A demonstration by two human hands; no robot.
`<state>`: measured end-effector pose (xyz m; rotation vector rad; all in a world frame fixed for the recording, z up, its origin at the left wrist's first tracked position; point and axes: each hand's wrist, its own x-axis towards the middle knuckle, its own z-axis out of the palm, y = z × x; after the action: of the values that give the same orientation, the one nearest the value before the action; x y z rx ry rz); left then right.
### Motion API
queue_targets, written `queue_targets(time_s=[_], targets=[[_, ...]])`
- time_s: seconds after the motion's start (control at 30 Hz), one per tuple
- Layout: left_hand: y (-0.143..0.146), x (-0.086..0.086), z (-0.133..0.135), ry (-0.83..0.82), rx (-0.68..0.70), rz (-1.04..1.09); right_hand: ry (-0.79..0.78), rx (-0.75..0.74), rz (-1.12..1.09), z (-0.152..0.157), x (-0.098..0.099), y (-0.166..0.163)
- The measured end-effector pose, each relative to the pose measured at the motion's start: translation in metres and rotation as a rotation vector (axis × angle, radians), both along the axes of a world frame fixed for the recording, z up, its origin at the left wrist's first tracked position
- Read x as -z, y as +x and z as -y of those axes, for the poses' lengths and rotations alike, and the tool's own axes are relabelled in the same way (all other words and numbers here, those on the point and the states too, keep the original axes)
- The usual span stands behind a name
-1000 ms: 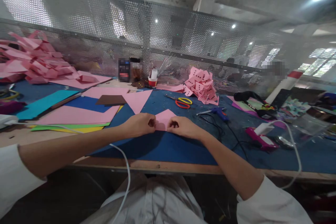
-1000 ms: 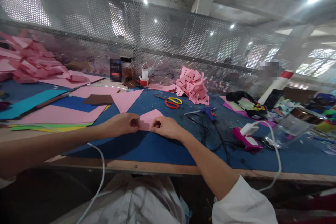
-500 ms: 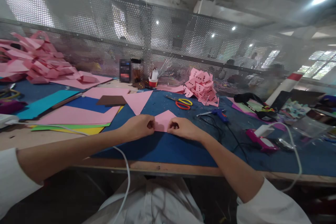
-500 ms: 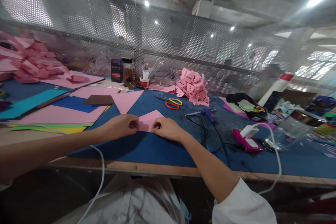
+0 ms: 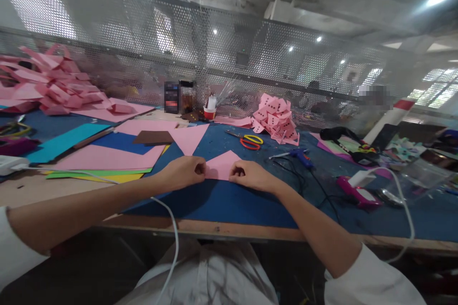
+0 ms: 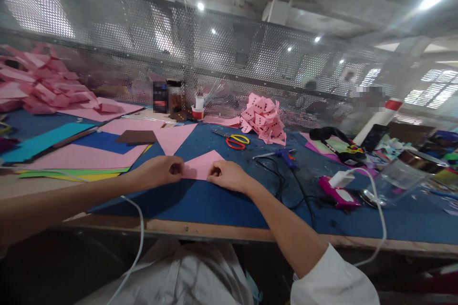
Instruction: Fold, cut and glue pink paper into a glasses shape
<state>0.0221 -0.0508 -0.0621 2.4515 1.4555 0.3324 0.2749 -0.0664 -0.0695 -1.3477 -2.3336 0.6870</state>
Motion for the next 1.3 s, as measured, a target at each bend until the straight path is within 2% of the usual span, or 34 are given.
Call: queue_targets(time_s=[0.3, 0.83, 1.3], targets=[[-0.015, 0.002, -0.007, -0.038, -0.004, 0.030, 0.025, -0.011, 0.002, -0.002, 0.004, 0.002], [-0.028, -0.006, -0.008, -0.123, -0.039, 0.032, 0.014, 0.008, 0.020, 0.001, 0.000, 0.000], [-0.042, -0.002, -0.009, -0.082, -0.043, 0.055, 0.014, -0.003, 0.007, 0.001, -0.001, 0.000]])
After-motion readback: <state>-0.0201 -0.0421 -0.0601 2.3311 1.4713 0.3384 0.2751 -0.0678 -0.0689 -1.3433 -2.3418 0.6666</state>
